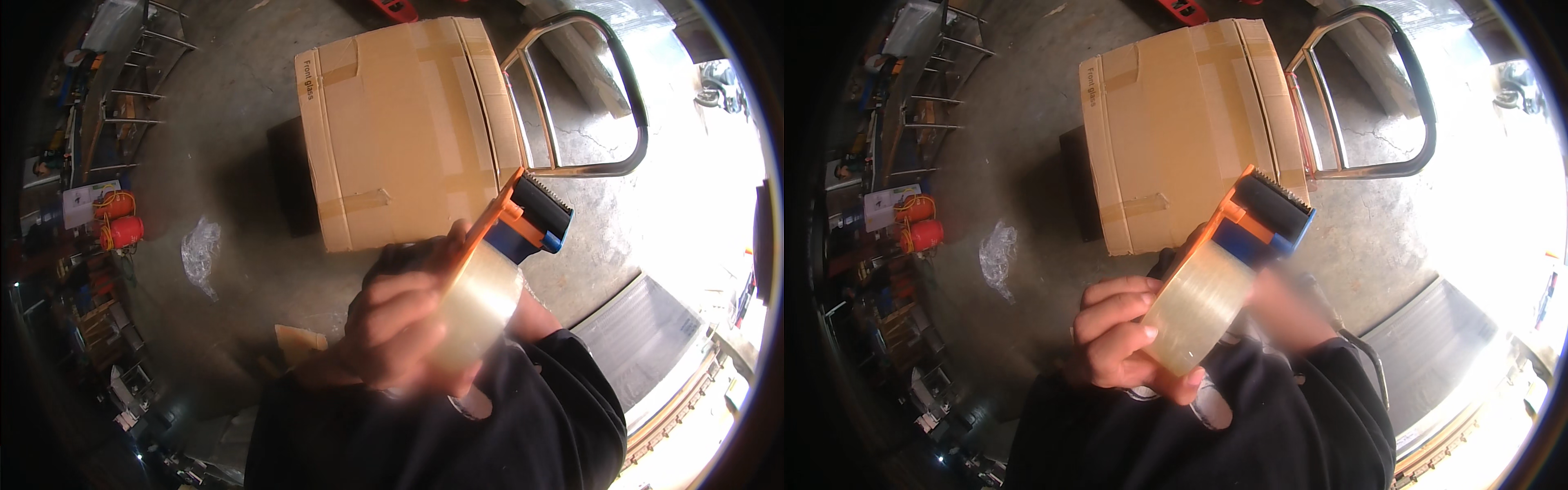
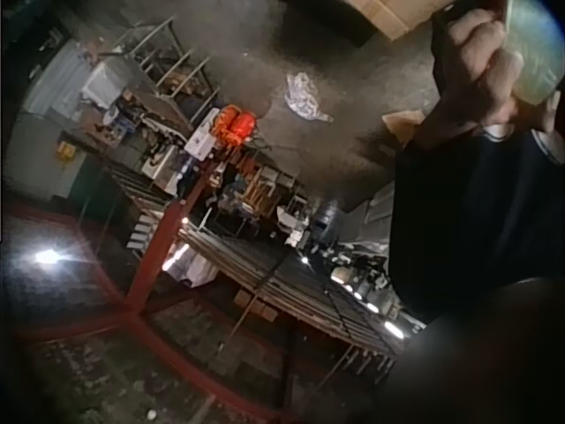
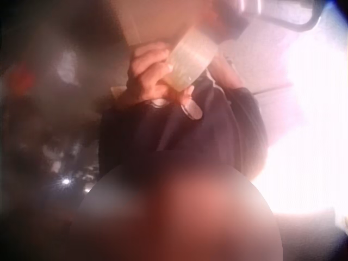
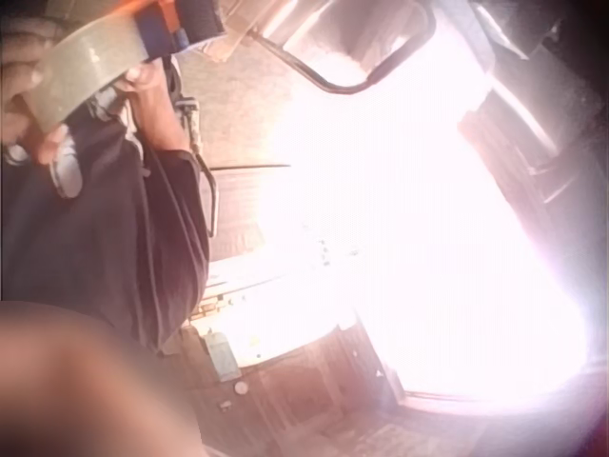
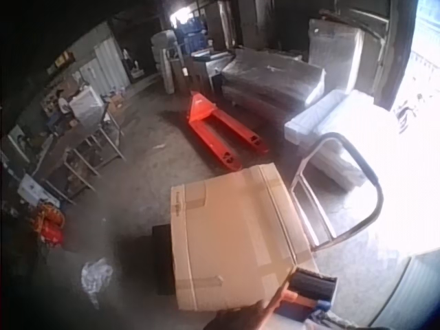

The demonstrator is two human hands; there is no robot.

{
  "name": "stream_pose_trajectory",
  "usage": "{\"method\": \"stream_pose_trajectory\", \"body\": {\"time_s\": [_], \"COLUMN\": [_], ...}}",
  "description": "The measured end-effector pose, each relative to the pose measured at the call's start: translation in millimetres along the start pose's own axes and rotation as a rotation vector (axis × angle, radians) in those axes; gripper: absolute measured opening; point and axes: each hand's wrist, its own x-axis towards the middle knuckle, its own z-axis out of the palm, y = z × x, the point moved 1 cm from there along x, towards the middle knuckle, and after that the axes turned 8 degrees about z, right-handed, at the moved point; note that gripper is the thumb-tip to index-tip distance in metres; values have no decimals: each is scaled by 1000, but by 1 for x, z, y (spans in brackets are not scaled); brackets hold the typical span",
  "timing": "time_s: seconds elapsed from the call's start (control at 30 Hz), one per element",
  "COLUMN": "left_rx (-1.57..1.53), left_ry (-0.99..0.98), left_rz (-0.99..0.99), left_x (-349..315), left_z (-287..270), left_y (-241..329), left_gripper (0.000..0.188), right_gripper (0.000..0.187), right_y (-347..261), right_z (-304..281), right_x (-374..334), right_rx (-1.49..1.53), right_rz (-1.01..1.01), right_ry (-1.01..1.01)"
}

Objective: The person picks up a cardboard box, walks to a hand truck, and uses a handheld tape dispenser to seal the box. They repeatedly apply tape along the seams and edges, then reload the dispenser with a new roll of tape.

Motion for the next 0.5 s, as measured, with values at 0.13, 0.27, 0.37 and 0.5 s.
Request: {"method": "stream_pose_trajectory", "body": {"time_s": [0.13,0.27,0.37,0.5], "left_rx": [5,10,9,85], "left_ry": [-4,-26,-22,19], "left_rz": [-1,-33,-16,54], "left_x": [-1,-1,-1,0], "left_z": [-3,-4,-4,-1], "left_y": [2,4,3,-2], "left_gripper": [52,53,54,54], "right_gripper": [25,26,26,26], "right_y": [-11,-16,-17,-13], "right_z": [20,25,36,51], "right_x": [-2,5,7,11], "right_rx": [-190,-165,-258,-327], "right_rz": [66,141,160,139], "right_ry": [141,147,194,213]}}
